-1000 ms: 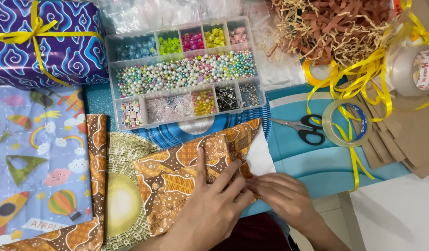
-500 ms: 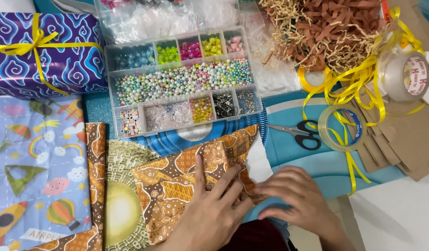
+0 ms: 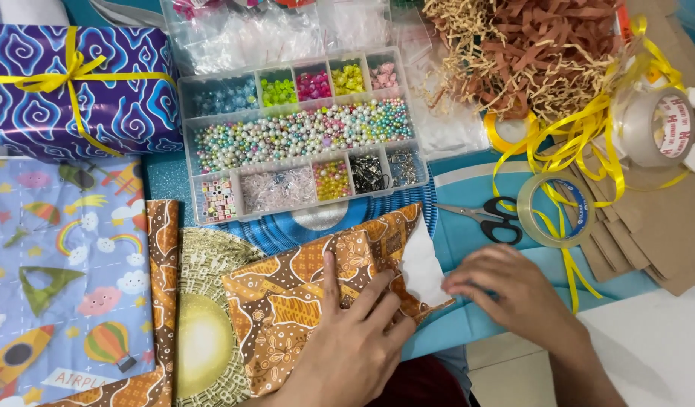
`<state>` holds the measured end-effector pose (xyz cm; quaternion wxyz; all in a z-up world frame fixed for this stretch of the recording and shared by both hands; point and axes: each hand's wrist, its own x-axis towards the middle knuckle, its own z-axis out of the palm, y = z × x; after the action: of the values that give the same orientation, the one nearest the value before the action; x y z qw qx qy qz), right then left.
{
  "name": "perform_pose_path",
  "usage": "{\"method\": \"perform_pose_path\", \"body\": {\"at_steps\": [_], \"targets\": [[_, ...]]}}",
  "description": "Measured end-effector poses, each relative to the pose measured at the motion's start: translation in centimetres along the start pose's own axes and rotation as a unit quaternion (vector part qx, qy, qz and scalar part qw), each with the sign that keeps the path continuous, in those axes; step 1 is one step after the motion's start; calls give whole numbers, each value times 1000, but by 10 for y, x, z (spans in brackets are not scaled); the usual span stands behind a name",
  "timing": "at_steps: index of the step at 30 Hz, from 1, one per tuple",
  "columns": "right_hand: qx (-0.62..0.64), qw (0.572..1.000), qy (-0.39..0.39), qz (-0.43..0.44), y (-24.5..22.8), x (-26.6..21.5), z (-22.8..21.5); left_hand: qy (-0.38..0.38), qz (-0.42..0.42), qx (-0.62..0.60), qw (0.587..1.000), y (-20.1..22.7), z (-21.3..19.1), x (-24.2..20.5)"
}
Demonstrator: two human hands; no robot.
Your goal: A person wraps a small box with decorative paper, making neat folds and securing them with tape.
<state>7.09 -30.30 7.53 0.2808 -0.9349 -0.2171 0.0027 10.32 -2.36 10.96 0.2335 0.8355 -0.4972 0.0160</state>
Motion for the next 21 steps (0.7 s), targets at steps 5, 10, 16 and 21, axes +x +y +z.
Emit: {"method": "perform_pose_path", "body": {"at_steps": [5,10,16,21], "targets": [[19,993,28,-113,-18,79,-28,-13,8,25,1000,1,-3,0],[124,979,-32,-161,-8,123,-9,-23,24,9,999,0,-4,-2],[164,974,21,-158,8,128,23,-18,24,21,999,0,-4,-3],[138,975,53,-165,10,121,28,-37,21,15,999,0,-1,-4]]}}
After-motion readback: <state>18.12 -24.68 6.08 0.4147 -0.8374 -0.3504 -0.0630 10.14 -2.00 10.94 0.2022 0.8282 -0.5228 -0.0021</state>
